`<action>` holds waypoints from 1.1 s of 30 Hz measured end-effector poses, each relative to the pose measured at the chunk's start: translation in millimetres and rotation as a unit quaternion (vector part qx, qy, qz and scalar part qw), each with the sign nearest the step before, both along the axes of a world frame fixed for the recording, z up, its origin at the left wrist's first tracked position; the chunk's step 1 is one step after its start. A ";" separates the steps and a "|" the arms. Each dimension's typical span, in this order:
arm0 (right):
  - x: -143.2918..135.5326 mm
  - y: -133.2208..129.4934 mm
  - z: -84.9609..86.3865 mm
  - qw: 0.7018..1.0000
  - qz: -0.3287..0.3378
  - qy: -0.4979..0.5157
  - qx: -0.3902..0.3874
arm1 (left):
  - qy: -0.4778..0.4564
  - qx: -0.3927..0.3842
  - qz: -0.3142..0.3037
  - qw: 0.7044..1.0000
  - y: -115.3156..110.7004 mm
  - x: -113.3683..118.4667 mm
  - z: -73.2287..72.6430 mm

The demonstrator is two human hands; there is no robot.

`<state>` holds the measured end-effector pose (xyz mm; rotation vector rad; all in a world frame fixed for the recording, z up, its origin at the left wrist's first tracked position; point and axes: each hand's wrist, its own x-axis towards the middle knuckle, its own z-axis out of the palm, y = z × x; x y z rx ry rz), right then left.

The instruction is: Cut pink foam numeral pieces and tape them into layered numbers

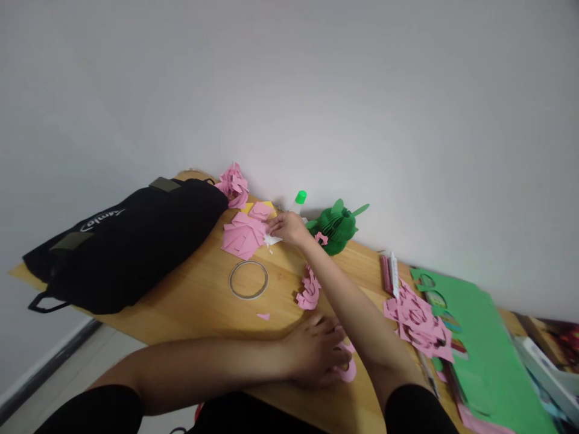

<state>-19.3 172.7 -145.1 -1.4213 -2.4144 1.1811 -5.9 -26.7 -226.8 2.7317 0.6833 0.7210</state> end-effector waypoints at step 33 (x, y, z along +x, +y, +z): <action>195.2 -210.3 40.0 0.882 -0.391 0.200 0.171 | 0.068 -0.042 -0.037 0.996 4.4 -19.2 29.1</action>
